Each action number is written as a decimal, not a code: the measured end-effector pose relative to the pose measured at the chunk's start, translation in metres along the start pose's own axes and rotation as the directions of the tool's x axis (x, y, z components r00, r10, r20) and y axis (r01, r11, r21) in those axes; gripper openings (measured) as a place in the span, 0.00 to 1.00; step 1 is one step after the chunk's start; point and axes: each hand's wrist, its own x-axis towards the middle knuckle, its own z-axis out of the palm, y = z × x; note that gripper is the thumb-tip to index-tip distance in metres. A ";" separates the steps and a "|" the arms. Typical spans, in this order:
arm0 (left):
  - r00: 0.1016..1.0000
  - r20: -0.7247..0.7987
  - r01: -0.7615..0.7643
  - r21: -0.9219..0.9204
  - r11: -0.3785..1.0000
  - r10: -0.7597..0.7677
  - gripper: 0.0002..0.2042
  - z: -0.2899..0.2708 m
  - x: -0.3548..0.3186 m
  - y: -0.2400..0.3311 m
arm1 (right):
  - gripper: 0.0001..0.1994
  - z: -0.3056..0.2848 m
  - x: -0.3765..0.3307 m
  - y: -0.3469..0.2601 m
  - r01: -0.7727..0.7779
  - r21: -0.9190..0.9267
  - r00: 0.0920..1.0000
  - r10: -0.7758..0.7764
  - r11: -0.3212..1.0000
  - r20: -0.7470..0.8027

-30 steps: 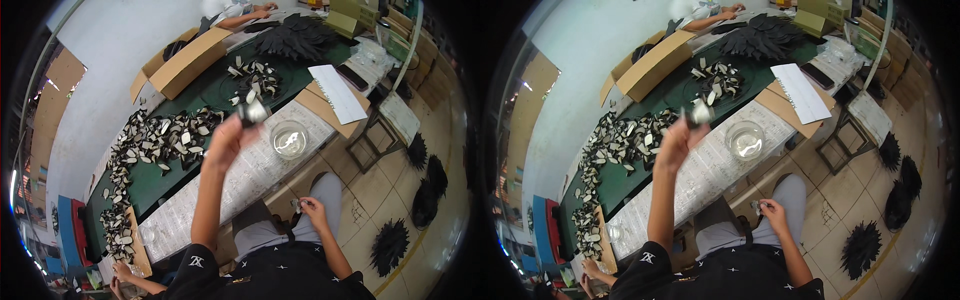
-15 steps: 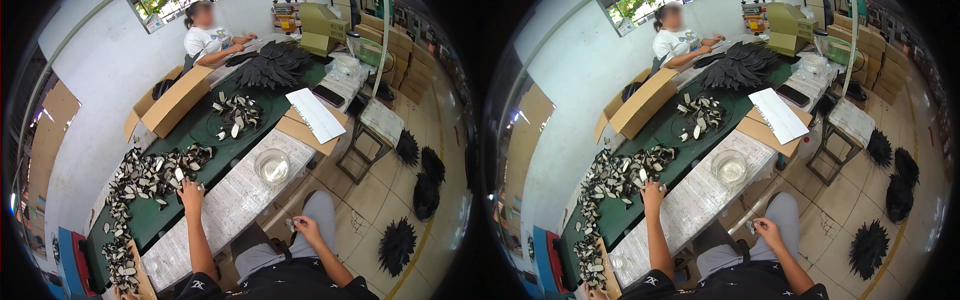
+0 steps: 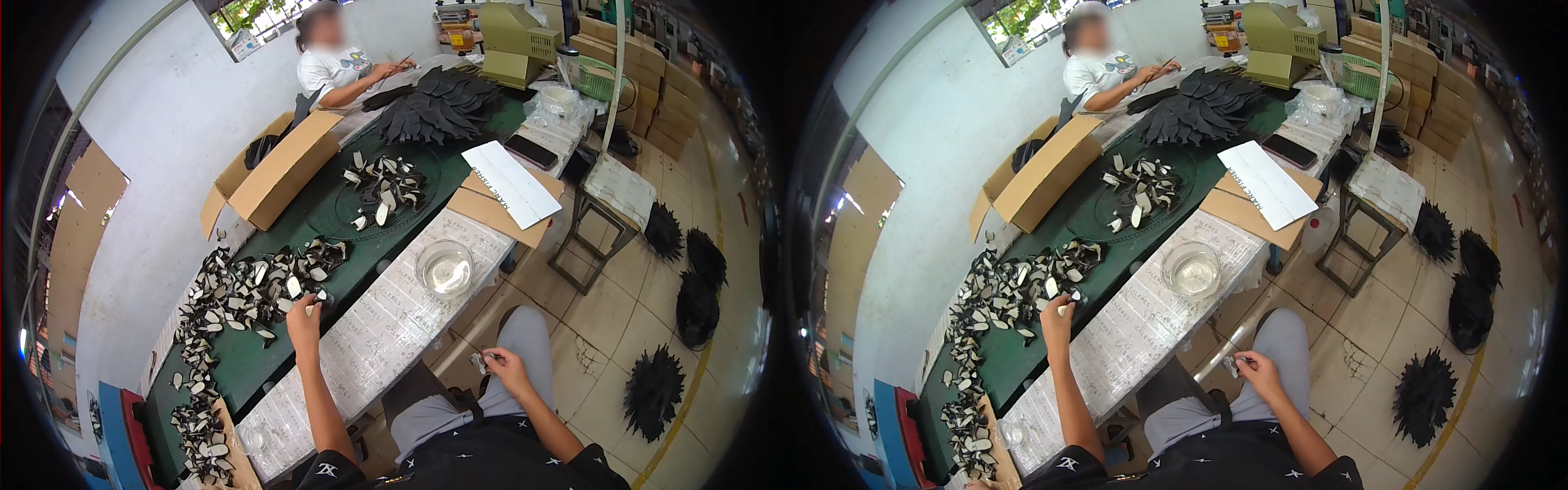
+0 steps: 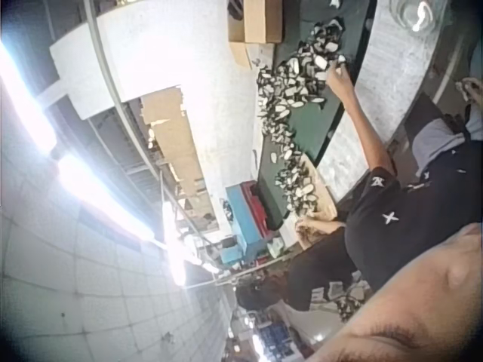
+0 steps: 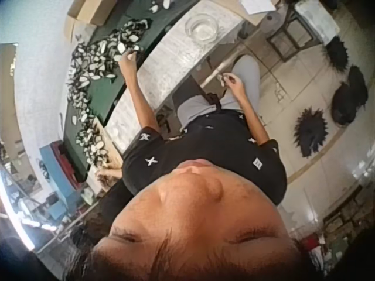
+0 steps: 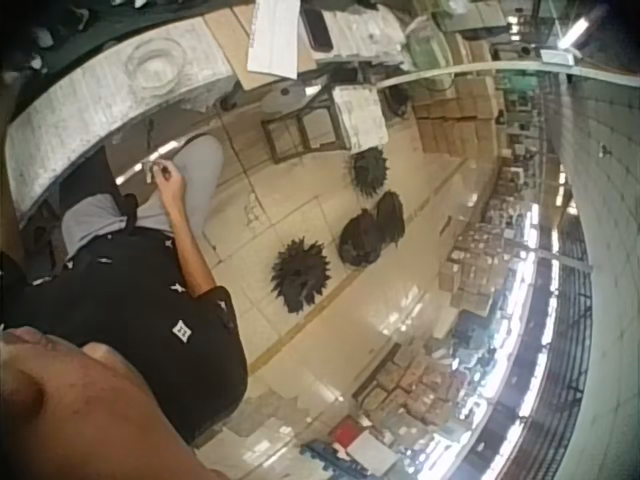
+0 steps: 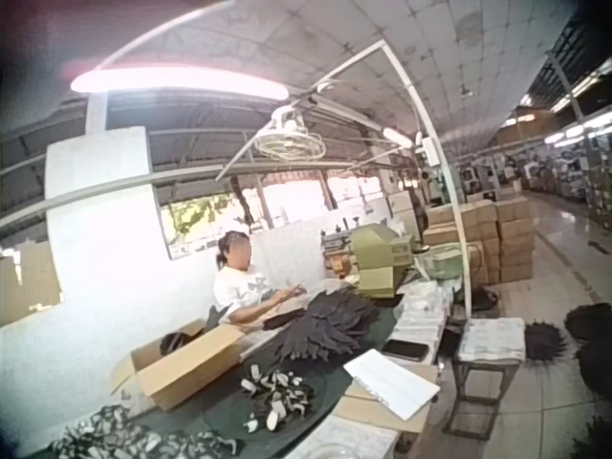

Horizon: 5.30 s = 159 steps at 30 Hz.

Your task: The person picks up shoe heel parts from the table, dips an applicator into a dish of liquid, and applies the liquid onto the heel pieces by hand.

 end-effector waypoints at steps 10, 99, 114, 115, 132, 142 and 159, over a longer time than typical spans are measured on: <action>0.945 0.196 -0.213 -0.245 0.946 0.263 0.14 0.029 -0.053 0.079 | 0.12 0.005 -0.002 -0.003 -0.037 -0.006 0.999 0.037 0.999 0.007; 0.688 0.705 0.709 -0.703 0.048 0.172 0.16 0.016 -0.155 0.143 | 0.13 0.098 -0.039 -0.196 0.670 -0.595 0.696 -0.655 0.445 0.294; 0.638 0.747 0.768 -0.634 -0.090 0.187 0.15 0.016 -0.154 0.138 | 0.11 0.088 -0.044 -0.207 0.474 -0.485 0.846 -0.533 0.735 0.019; 0.636 0.748 0.770 -0.632 -0.090 0.189 0.15 0.017 -0.153 0.138 | 0.11 0.087 -0.045 -0.209 0.471 -0.459 0.854 -0.521 0.753 0.021; 0.660 0.733 0.745 -0.667 -0.018 0.163 0.16 0.020 -0.157 0.140 | 0.12 0.092 -0.044 -0.207 0.543 -0.508 0.831 -0.514 0.669 0.212; 0.676 0.713 0.708 -0.698 0.104 0.186 0.15 0.019 -0.156 0.140 | 0.12 0.096 -0.039 -0.202 0.604 -0.610 0.760 -0.600 0.512 0.249; 0.646 0.734 0.761 -0.640 -0.106 0.208 0.15 0.015 -0.155 0.143 | 0.11 0.081 -0.052 -0.216 0.430 -0.405 0.878 -0.479 0.807 -0.021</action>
